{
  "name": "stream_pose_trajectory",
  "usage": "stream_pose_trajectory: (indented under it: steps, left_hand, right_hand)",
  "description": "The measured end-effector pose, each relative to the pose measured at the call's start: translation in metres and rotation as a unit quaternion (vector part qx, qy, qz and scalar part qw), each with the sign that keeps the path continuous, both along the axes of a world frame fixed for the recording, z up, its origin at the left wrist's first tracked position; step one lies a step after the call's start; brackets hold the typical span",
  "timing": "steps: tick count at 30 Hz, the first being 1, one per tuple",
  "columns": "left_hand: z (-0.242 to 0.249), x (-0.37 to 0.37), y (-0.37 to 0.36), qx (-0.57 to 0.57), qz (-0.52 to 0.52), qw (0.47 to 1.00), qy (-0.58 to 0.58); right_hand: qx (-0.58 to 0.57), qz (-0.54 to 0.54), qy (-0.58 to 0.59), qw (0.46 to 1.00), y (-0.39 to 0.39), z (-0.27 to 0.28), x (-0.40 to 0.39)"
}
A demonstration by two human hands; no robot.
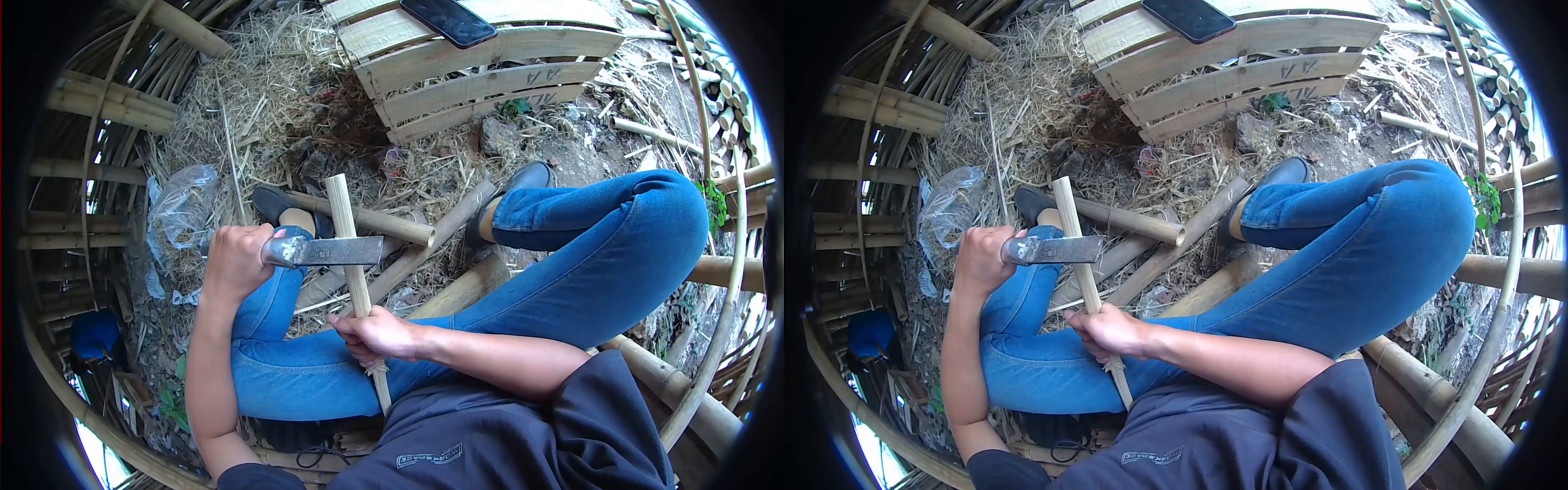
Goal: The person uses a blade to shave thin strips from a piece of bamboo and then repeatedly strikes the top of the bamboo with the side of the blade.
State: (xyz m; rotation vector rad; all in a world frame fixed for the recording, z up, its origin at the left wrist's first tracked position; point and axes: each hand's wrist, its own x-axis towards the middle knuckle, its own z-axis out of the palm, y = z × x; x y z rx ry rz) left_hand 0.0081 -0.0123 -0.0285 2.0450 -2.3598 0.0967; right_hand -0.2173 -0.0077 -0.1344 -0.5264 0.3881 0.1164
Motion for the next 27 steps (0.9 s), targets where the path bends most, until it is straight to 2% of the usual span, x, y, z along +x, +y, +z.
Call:
stream_pose_trajectory:
  steps: [11, 14, 17, 22, 27]
  left_hand:
    - [0.019, 0.002, -0.009, -0.089, 0.092, 0.991, -0.050]
    - [0.020, 0.010, -0.010, -0.116, 0.140, 0.977, -0.108]
    - [0.022, 0.022, -0.005, -0.100, 0.151, 0.979, -0.091]
    - [0.017, 0.004, 0.009, -0.101, 0.084, 0.991, 0.014]
    - [0.017, -0.032, 0.016, -0.012, 0.056, 0.998, 0.030]
  right_hand:
    - [-0.026, 0.021, 0.004, 0.999, 0.003, 0.002, 0.000]
    - [-0.011, 0.016, -0.011, 1.000, 0.005, 0.005, -0.001]
    - [-0.010, 0.006, 0.008, 1.000, 0.004, -0.001, 0.002]
    - [0.001, -0.004, 0.020, 1.000, 0.000, 0.001, 0.000]
    - [-0.008, -0.016, 0.031, 0.999, -0.001, 0.000, 0.001]
